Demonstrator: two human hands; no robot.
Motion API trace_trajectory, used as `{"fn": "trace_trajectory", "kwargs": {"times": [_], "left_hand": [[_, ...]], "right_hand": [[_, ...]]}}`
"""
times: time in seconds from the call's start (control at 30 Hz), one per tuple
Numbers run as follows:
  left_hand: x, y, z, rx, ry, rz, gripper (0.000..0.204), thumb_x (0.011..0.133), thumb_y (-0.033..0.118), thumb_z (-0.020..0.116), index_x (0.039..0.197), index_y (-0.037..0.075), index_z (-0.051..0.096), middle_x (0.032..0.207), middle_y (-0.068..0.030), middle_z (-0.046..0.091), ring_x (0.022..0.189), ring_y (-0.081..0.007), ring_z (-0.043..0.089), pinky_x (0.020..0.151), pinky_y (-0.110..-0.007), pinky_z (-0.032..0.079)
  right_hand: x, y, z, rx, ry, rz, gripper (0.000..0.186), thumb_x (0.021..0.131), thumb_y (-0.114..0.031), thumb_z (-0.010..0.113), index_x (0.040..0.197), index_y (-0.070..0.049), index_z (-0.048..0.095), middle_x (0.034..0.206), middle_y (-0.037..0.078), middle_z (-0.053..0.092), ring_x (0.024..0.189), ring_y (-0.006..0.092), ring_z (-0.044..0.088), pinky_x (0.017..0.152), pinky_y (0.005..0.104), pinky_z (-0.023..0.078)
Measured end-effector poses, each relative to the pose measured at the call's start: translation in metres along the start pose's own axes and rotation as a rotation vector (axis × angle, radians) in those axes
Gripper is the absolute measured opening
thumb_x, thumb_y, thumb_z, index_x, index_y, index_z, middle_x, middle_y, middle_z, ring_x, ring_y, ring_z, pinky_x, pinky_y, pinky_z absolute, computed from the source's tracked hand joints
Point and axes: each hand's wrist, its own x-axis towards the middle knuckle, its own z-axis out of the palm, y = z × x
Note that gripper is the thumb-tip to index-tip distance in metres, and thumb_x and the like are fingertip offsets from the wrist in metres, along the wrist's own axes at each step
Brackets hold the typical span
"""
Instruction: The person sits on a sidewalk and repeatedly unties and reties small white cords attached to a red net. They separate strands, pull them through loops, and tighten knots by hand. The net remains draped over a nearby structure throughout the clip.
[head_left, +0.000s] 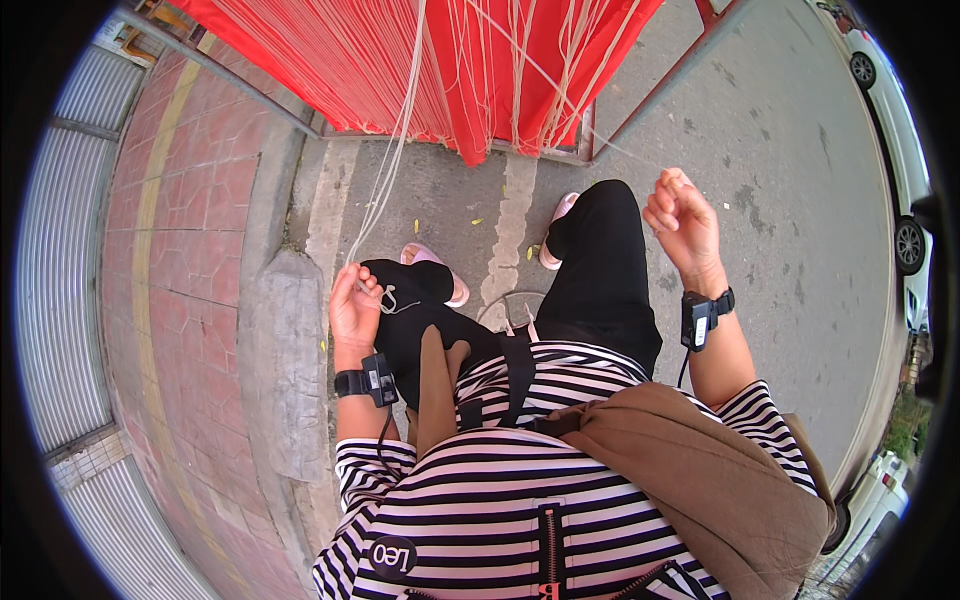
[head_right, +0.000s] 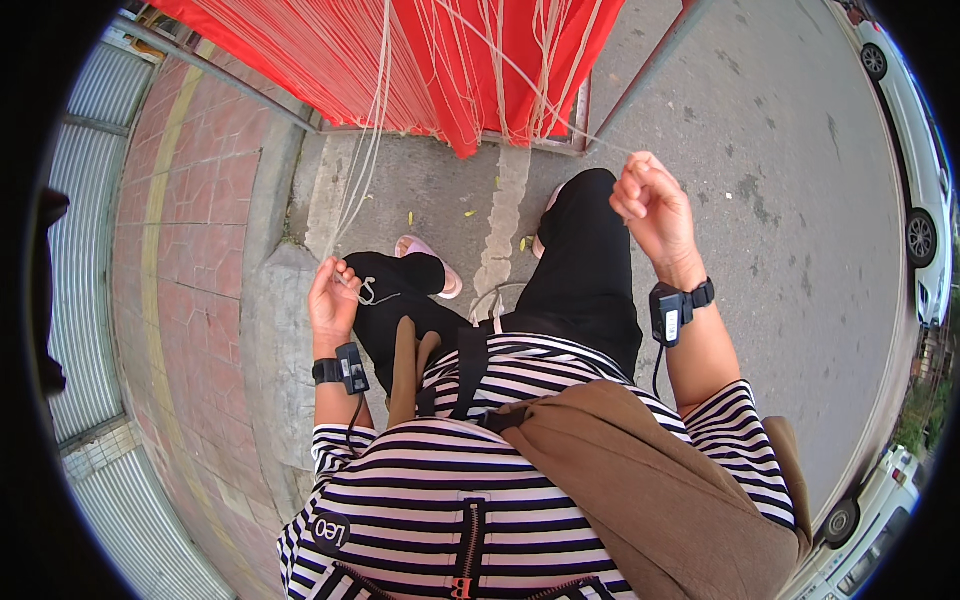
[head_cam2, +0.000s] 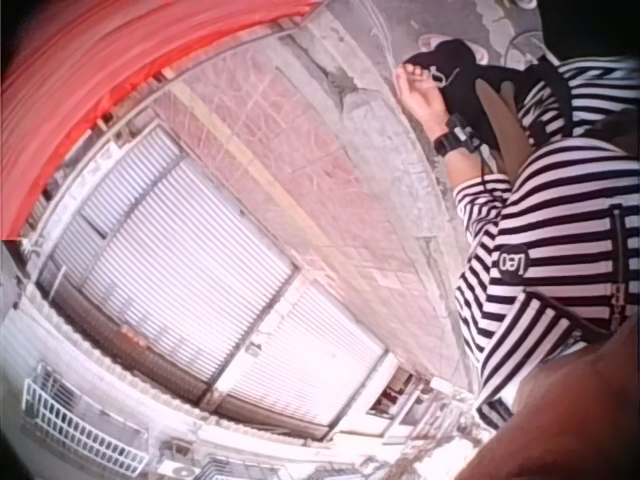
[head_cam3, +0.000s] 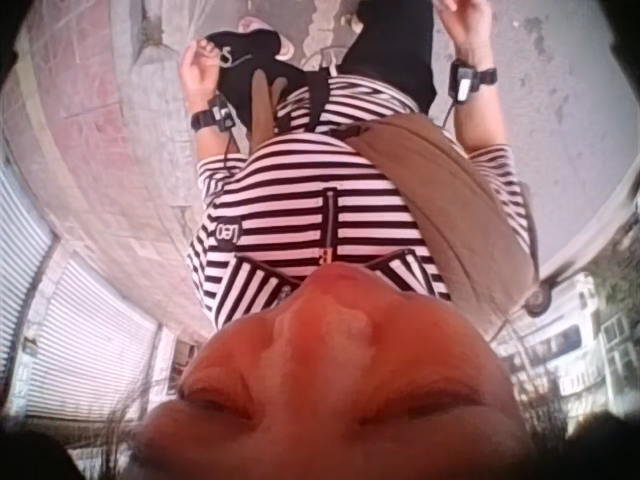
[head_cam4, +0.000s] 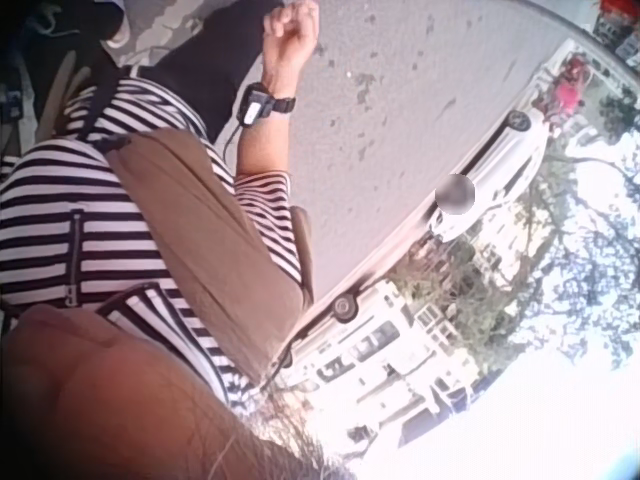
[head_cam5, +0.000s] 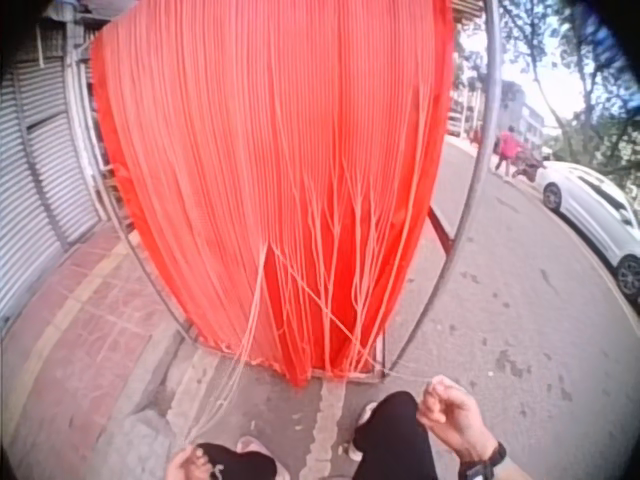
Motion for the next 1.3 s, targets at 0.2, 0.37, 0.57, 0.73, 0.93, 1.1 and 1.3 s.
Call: {"fn": "trace_trajectory", "kwargs": {"times": [0.2, 0.37, 0.57, 0.73, 0.93, 1.1, 1.3], "left_hand": [[-0.005, -0.004, 0.027, 0.102, -0.042, 0.031, 0.005, 0.092, 0.009, 0.062, 0.094, 0.006, 0.060, 0.085, -0.0045, 0.059, 0.076, -0.0152, 0.055, 0.065, -0.027, 0.044], [-0.012, -0.011, 0.043, 0.164, -0.070, 0.007, 0.004, 0.092, 0.008, 0.063, 0.094, 0.006, 0.061, 0.084, -0.0049, 0.061, 0.074, -0.0145, 0.056, 0.066, -0.026, 0.045], [-0.020, -0.021, 0.057, 0.256, -0.147, -0.051, 0.004, 0.093, 0.009, 0.061, 0.095, 0.006, 0.061, 0.086, -0.0046, 0.061, 0.077, -0.0144, 0.057, 0.070, -0.028, 0.046], [-0.020, -0.034, 0.066, 0.283, -0.163, -0.107, 0.003, 0.093, 0.008, 0.062, 0.093, 0.005, 0.061, 0.084, -0.0037, 0.063, 0.076, -0.0120, 0.060, 0.069, -0.025, 0.047], [-0.014, -0.051, 0.067, 0.353, -0.179, -0.166, 0.004, 0.094, 0.009, 0.061, 0.092, 0.005, 0.060, 0.085, -0.0029, 0.061, 0.077, -0.0116, 0.058, 0.071, -0.025, 0.047], [-0.008, -0.065, 0.070, 0.459, -0.201, -0.198, 0.003, 0.093, 0.009, 0.063, 0.093, 0.006, 0.062, 0.086, -0.0009, 0.061, 0.077, -0.0098, 0.058, 0.071, -0.023, 0.046], [-0.005, -0.078, 0.077, 0.691, -0.226, -0.200, 0.005, 0.091, 0.011, 0.065, 0.090, 0.006, 0.064, 0.081, 0.0017, 0.063, 0.071, -0.0049, 0.054, 0.068, -0.020, 0.044]], "right_hand": [[0.042, 0.080, 0.004, -0.287, 0.058, 0.266, 0.007, 0.094, -0.012, 0.057, 0.094, -0.006, 0.059, 0.076, 0.003, 0.062, 0.063, 0.0112, 0.056, 0.062, 0.0238, 0.045], [0.067, 0.150, -0.014, -0.593, 0.060, 0.433, 0.004, 0.091, -0.011, 0.060, 0.091, -0.008, 0.063, 0.085, 0.005, 0.069, 0.079, 0.0123, 0.065, 0.070, 0.0257, 0.049], [0.092, 0.217, -0.053, -1.015, 0.080, 0.355, 0.009, 0.086, -0.013, 0.065, 0.085, -0.004, 0.067, 0.083, 0.004, 0.068, 0.078, 0.0147, 0.063, 0.073, 0.0291, 0.050], [0.101, 0.232, -0.074, -1.174, 0.142, 0.291, 0.020, 0.084, -0.019, 0.067, 0.097, -0.004, 0.069, 0.092, 0.011, 0.071, 0.083, 0.0196, 0.066, 0.077, 0.0323, 0.051], [0.080, 0.212, -0.046, -0.925, -0.005, 0.520, 0.020, 0.088, -0.021, 0.064, 0.097, -0.004, 0.069, 0.087, 0.004, 0.069, 0.082, 0.0138, 0.065, 0.071, 0.0290, 0.050], [0.058, 0.196, 0.019, -0.703, -0.258, 0.661, 0.021, 0.093, -0.028, 0.064, 0.100, -0.009, 0.067, 0.089, -0.002, 0.067, 0.082, 0.0076, 0.062, 0.071, 0.0240, 0.046], [0.050, 0.195, 0.053, -0.628, -0.349, 0.607, 0.020, 0.092, -0.029, 0.066, 0.098, -0.010, 0.069, 0.087, -0.003, 0.067, 0.080, 0.0067, 0.060, 0.069, 0.0239, 0.046]]}}
